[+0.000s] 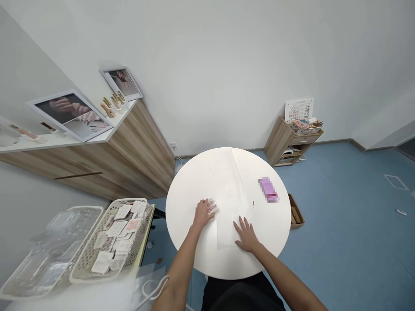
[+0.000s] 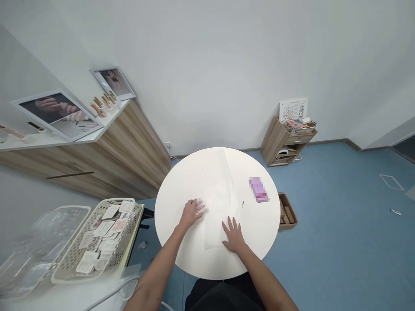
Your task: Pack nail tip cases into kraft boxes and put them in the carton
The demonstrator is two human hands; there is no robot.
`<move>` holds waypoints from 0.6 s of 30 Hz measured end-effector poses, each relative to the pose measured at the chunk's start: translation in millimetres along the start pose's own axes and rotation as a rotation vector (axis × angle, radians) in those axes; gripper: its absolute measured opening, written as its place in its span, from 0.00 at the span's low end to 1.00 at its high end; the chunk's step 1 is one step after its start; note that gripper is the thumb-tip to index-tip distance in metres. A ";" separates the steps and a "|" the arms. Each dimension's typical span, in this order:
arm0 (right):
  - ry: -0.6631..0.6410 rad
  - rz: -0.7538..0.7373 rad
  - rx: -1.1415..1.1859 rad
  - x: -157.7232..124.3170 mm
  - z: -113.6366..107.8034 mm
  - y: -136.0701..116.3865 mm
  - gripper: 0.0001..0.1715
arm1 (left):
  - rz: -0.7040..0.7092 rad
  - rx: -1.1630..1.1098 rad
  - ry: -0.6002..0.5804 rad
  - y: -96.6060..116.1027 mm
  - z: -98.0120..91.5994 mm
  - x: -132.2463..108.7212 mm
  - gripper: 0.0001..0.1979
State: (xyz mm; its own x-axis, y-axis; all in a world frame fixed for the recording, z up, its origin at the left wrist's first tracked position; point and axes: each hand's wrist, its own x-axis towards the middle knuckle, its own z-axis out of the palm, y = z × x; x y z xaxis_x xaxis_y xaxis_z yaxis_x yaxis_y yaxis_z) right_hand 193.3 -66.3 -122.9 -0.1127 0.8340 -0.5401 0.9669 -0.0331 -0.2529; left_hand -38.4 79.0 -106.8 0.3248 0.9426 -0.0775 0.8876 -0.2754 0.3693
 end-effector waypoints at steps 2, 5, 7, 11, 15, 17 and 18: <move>0.008 -0.036 -0.002 -7.0 5.6 0.3 0.52 | 0.190 -0.043 -0.034 25.8 11.6 -1.1 0.35; 0.034 -0.093 0.020 -17.1 15.6 4.2 0.52 | 0.288 -0.052 -0.092 63.5 35.4 -9.5 0.38; 0.063 -0.126 0.052 -23.4 23.5 10.3 0.50 | 0.315 -0.036 -0.131 79.5 50.4 -20.0 0.36; 0.176 -0.186 0.080 -36.9 39.5 29.3 0.44 | 0.312 0.002 -0.113 88.2 70.0 -42.5 0.33; 0.286 -0.296 0.058 -50.2 46.4 44.3 0.37 | 0.327 0.008 -0.091 86.7 77.1 -58.3 0.33; 0.321 -0.340 0.023 -54.3 44.2 46.4 0.31 | 0.333 0.011 -0.071 85.7 78.3 -65.8 0.35; 0.332 -0.356 0.000 -55.4 41.9 46.1 0.27 | 0.341 0.007 -0.051 84.8 78.8 -70.6 0.36</move>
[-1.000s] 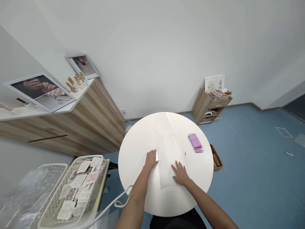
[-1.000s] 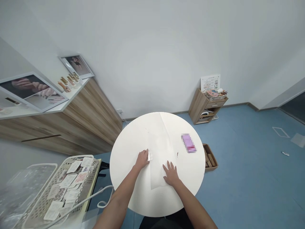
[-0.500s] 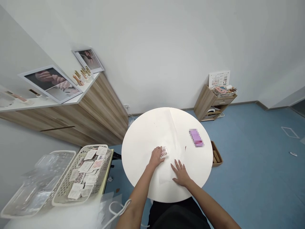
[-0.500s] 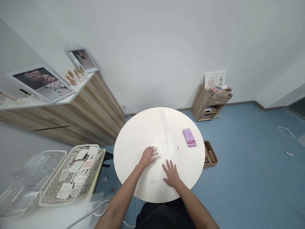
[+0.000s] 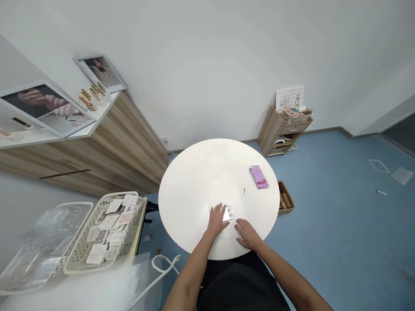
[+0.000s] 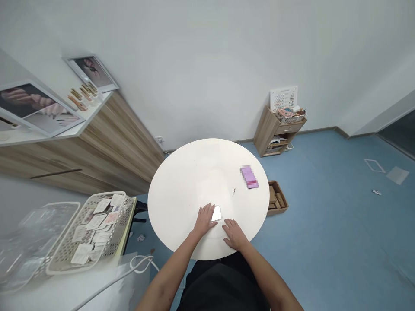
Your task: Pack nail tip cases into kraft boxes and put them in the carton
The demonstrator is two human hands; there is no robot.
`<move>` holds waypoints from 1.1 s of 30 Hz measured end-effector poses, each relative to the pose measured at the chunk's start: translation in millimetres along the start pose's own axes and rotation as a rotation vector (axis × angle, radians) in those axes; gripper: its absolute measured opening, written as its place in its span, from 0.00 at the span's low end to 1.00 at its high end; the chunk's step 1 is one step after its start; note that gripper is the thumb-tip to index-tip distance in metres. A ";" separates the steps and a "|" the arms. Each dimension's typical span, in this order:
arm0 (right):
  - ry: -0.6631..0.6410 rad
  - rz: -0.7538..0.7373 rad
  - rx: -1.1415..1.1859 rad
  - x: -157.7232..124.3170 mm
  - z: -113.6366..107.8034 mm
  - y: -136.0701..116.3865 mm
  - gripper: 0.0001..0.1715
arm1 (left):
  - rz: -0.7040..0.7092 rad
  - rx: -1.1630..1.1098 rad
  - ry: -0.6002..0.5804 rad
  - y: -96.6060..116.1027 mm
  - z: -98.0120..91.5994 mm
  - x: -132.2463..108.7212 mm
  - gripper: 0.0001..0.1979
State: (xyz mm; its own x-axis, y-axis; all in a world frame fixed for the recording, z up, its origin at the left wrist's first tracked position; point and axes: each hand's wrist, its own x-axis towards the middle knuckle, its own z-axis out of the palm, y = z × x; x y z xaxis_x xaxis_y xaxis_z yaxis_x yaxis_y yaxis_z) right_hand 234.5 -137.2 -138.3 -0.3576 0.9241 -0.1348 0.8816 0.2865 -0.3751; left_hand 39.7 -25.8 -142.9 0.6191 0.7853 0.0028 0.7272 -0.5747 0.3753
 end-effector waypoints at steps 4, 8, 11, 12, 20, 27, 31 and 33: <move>-0.025 -0.031 -0.103 5.6 -10.0 -4.2 0.14 | 0.104 -0.048 0.063 2.3 5.4 -31.0 0.32; -0.054 -0.013 -0.164 14.1 -15.3 -7.5 0.11 | 0.179 -0.063 -0.001 5.7 11.0 -68.2 0.26; -0.053 0.024 -0.157 20.4 -17.7 -8.5 0.11 | 0.115 -0.050 -0.009 8.8 7.9 -80.4 0.19; -0.051 0.043 -0.147 22.6 -19.0 -8.5 0.12 | 0.088 -0.055 -0.001 9.4 5.4 -80.3 0.17; 0.034 0.318 0.124 52.9 -48.3 0.0 0.11 | -0.193 -0.293 0.087 0.1 -24.9 -37.7 0.11; -0.003 0.568 0.327 87.5 -56.8 15.6 0.09 | -0.133 -0.209 0.332 15.7 -45.2 -7.6 0.10; -0.031 0.614 0.316 98.1 -53.4 20.3 0.10 | 0.351 -0.052 0.007 33.8 -22.3 -29.9 0.13; -0.035 0.623 0.307 100.7 -51.7 22.1 0.10 | 0.491 0.001 -0.140 32.8 -7.2 -44.6 0.15</move>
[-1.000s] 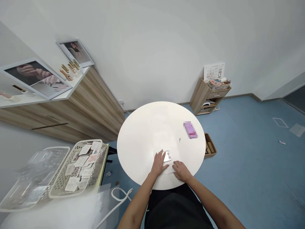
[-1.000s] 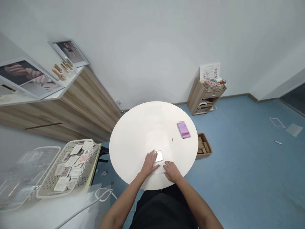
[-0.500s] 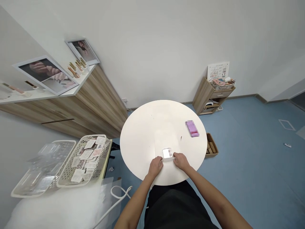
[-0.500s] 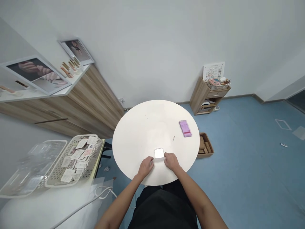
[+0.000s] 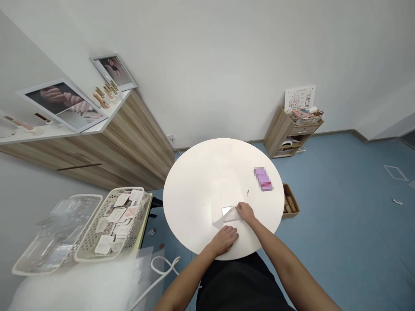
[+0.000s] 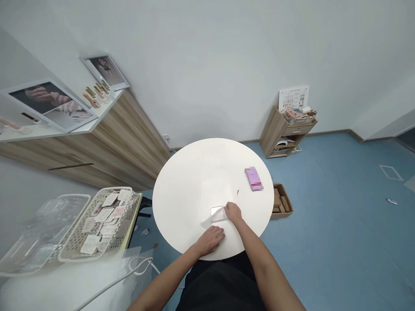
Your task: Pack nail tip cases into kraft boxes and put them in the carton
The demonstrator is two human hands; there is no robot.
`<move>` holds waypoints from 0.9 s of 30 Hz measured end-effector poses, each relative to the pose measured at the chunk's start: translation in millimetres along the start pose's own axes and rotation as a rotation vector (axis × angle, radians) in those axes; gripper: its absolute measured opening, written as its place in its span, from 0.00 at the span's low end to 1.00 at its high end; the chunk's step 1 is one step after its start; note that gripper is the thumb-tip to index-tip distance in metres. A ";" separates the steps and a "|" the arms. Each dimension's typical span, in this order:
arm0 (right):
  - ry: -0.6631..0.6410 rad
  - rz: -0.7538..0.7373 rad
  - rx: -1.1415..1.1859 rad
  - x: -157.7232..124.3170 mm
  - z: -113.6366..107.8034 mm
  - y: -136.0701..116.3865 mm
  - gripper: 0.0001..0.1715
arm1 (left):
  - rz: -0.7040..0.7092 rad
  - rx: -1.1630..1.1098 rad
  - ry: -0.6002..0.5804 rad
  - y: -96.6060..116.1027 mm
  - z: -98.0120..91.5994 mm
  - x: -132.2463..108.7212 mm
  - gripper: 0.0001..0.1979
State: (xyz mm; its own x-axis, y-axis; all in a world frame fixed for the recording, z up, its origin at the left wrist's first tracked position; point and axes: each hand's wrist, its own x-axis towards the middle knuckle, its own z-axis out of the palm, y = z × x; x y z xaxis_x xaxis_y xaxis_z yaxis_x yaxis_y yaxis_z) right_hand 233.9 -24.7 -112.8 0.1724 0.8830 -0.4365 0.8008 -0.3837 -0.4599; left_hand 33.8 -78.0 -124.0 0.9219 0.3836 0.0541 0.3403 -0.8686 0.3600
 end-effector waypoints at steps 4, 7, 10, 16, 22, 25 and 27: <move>0.004 -0.010 -0.027 3.5 2.9 2.2 0.10 | -0.103 0.097 -0.023 -16.2 13.1 -20.0 0.31; 0.016 -0.032 -0.046 4.1 5.2 3.8 0.10 | -0.215 0.137 -0.022 -38.9 4.4 -23.9 0.39; 0.026 -0.050 -0.075 4.5 7.4 5.1 0.10 | -0.292 0.134 -0.033 -54.4 -4.0 -20.6 0.39; 0.085 -0.134 -0.178 2.4 12.6 5.8 0.10 | -0.376 0.140 -0.013 -56.1 2.5 -3.7 0.37; 0.234 -0.559 -0.339 -22.2 21.5 5.0 0.22 | -0.409 0.077 -0.012 -58.4 6.2 17.9 0.34; 0.178 -0.717 -0.313 -33.5 28.5 7.1 0.26 | -0.380 -0.038 -0.018 -68.5 -3.0 23.9 0.33; 0.153 -0.719 -0.307 -34.7 32.0 7.7 0.30 | -0.369 -0.143 -0.019 -76.6 -11.5 27.1 0.30</move>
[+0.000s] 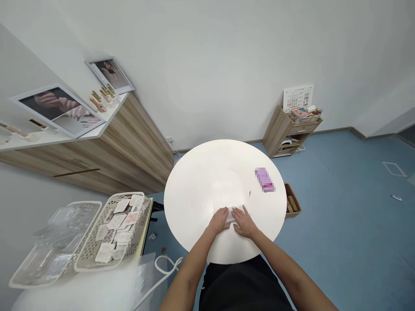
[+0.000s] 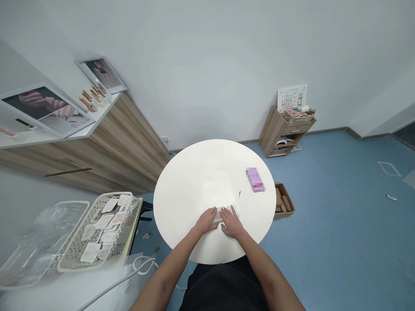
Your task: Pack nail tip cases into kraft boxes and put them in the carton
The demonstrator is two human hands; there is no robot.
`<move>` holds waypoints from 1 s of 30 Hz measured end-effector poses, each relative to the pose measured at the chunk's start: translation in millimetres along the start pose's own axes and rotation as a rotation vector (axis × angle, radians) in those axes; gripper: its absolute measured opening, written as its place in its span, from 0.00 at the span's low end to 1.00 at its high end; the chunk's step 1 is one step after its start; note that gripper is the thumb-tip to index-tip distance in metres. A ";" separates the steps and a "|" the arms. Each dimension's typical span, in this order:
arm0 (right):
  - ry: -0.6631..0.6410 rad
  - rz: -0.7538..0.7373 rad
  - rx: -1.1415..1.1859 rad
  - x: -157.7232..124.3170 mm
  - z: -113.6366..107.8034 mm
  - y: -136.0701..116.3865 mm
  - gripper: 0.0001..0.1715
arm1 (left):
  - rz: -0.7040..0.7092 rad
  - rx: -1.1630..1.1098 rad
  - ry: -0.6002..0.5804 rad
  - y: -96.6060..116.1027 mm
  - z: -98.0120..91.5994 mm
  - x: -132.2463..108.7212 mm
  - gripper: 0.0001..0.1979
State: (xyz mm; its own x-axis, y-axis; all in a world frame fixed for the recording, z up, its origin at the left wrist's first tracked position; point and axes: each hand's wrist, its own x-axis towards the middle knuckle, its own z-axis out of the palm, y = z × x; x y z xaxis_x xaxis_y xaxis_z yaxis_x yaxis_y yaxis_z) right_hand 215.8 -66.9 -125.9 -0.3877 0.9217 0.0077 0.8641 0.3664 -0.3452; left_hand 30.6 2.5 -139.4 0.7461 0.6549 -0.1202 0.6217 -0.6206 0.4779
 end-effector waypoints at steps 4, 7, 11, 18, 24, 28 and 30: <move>-0.015 0.072 0.025 10.9 -0.4 2.8 0.31 | 0.001 -0.094 -0.031 -5.7 -15.8 8.0 0.20; -0.041 0.132 0.088 20.8 -7.8 4.4 0.27 | -0.019 -0.107 -0.016 -3.9 -21.3 6.0 0.16; -0.155 0.179 0.182 25.2 -20.1 4.2 0.21 | -0.052 -0.120 0.007 1.1 -25.0 -6.0 0.16; -0.298 0.209 0.282 29.9 -34.2 0.3 0.14 | -0.161 -0.264 -0.042 1.8 -26.1 -27.0 0.12; -0.329 0.270 0.317 38.7 -25.7 -4.8 0.18 | -0.343 -0.335 0.008 1.1 -19.7 -34.2 0.13; -0.306 0.253 0.298 38.7 -19.3 -3.7 0.17 | -0.369 -0.510 0.045 -0.4 -16.4 -32.1 0.12; -0.308 0.271 0.262 36.0 -17.7 -3.0 0.15 | -0.385 -0.564 0.053 -2.4 -14.6 -30.5 0.12</move>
State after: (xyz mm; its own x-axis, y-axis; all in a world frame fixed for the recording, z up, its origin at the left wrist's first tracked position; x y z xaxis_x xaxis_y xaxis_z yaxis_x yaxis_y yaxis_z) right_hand 204.9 -32.5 -108.0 -0.2710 0.8844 -0.3800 0.8526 0.0373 -0.5212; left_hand 2.8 -9.7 -124.2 0.4755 0.8129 -0.3362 0.6104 -0.0296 0.7916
